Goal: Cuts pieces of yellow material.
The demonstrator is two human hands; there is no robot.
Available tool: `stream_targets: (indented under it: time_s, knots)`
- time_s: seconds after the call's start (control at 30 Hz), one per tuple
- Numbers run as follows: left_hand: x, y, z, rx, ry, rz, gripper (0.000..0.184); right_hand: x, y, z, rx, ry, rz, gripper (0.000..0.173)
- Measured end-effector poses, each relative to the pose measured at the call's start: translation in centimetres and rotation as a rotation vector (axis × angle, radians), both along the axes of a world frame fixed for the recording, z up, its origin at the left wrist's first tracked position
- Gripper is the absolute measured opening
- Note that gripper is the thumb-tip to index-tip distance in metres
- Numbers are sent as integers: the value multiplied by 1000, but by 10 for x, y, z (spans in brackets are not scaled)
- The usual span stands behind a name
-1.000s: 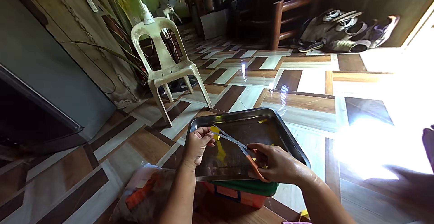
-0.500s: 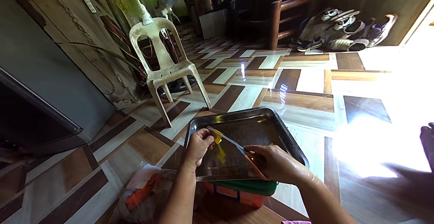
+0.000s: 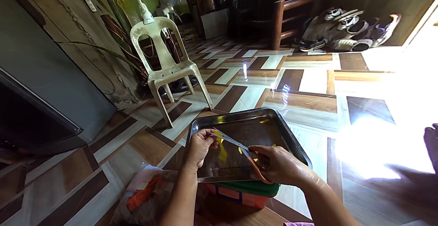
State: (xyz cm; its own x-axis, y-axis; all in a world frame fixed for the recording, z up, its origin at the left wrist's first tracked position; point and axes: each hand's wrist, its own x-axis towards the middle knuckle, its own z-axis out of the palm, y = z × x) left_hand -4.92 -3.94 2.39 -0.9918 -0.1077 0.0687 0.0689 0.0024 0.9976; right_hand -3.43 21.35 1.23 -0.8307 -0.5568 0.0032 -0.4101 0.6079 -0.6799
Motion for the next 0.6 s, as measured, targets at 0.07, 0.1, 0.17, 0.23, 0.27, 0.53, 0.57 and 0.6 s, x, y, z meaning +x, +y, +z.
stream_targets:
  time_s: [0.07,0.1,0.17,0.23,0.27,0.53,0.57,0.6]
  knots:
    - [1,0,1,-6,-11,-3,11,1,-1,2,14,-8,-14,63]
    - [1,0,1,-9,-15,-4,11,1,-2,3,21,-10,-21,63]
    - [1,0,1,-14,-25,-4,9,2,-2,4,31,-8,-25,62]
    - [1,1,2,-17,-34,3,9,2,-3,5,45,-10,-21,60]
    - [1,1,2,-20,-35,6,9,2,-3,5,47,-13,-21,59]
    - [-1,-4,-4,-25,48,-3,12,3,0,5,6,14,-7,57]
    - [-1,-5,-4,-24,34,-12,11,3,0,5,-2,15,-3,57]
    - [-1,-5,-4,-26,21,-19,9,3,0,5,-13,25,0,56]
